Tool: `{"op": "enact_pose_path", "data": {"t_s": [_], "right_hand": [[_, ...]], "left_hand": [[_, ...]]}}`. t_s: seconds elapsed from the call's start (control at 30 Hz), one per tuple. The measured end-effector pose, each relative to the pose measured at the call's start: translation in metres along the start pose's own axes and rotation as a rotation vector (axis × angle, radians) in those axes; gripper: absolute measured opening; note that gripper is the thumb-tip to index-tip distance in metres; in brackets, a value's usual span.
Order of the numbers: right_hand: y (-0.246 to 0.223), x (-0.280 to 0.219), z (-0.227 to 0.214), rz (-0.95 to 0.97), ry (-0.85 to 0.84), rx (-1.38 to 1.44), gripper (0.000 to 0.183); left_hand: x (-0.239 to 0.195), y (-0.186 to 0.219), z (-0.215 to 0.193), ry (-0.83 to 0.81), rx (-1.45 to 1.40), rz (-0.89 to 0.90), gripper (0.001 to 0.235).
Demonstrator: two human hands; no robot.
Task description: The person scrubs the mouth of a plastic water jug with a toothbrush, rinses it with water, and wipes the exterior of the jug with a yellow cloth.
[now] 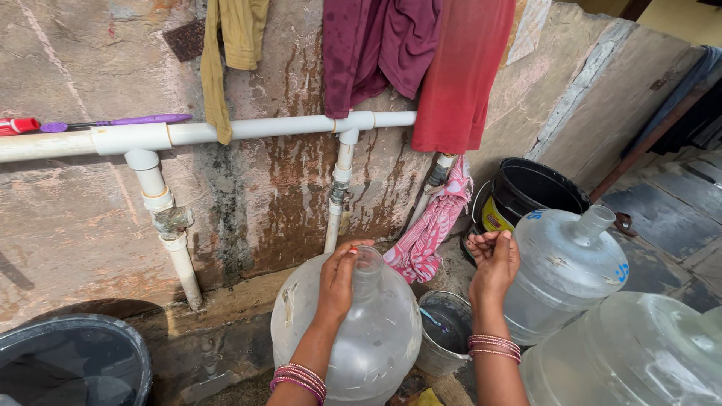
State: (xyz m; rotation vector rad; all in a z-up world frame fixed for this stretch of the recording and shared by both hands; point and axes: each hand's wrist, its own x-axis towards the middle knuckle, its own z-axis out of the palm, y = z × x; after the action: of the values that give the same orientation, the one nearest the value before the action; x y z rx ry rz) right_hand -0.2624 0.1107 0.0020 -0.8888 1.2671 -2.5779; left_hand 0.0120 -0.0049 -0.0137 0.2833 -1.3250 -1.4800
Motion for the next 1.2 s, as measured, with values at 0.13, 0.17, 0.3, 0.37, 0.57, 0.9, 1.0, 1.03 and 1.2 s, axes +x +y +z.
{"op": "enact_pose_path", "data": {"t_s": [0.13, 0.17, 0.3, 0.37, 0.57, 0.9, 1.0, 1.03, 1.2], "right_hand": [[0.097, -0.030, -0.108, -0.011, -0.508, -1.303, 0.031], [0.114, -0.046, -0.134, 0.101, -0.696, -1.529, 0.039], [0.156, -0.080, -0.187, 0.166, -0.447, -1.451, 0.045], [0.172, -0.082, -0.187, 0.335, -0.422, -1.456, 0.048], [0.203, -0.080, -0.166, 0.376, -0.498, -1.428, 0.080], [0.197, -0.076, -0.158, 0.069, -0.107, -1.563, 0.025], [0.148, -0.048, -0.139, -0.100, 0.001, -1.484, 0.024], [0.125, -0.036, -0.124, -0.107, -0.020, -1.456, 0.027], [-0.043, 0.009, -0.003, -0.264, -0.068, -0.886, 0.024]], "left_hand": [[-0.004, 0.012, 0.000, -0.009, -0.027, -0.016, 0.042], [-0.006, 0.020, 0.000, -0.004, 0.064, 0.009, 0.048], [-0.011, 0.048, 0.005, 0.007, 0.166, 0.078, 0.070], [-0.014, 0.057, 0.007, 0.022, 0.214, 0.085, 0.078], [-0.025, 0.067, 0.009, 0.070, 0.376, 0.029, 0.100], [-0.017, 0.025, -0.016, 0.090, -0.026, -0.109, 0.094], [-0.021, 0.026, -0.014, -0.020, 0.175, -0.011, 0.081], [-0.019, 0.029, -0.010, -0.017, 0.167, -0.002, 0.081], [-0.011, 0.042, 0.012, 0.120, 0.485, -0.243, 0.084]]}}
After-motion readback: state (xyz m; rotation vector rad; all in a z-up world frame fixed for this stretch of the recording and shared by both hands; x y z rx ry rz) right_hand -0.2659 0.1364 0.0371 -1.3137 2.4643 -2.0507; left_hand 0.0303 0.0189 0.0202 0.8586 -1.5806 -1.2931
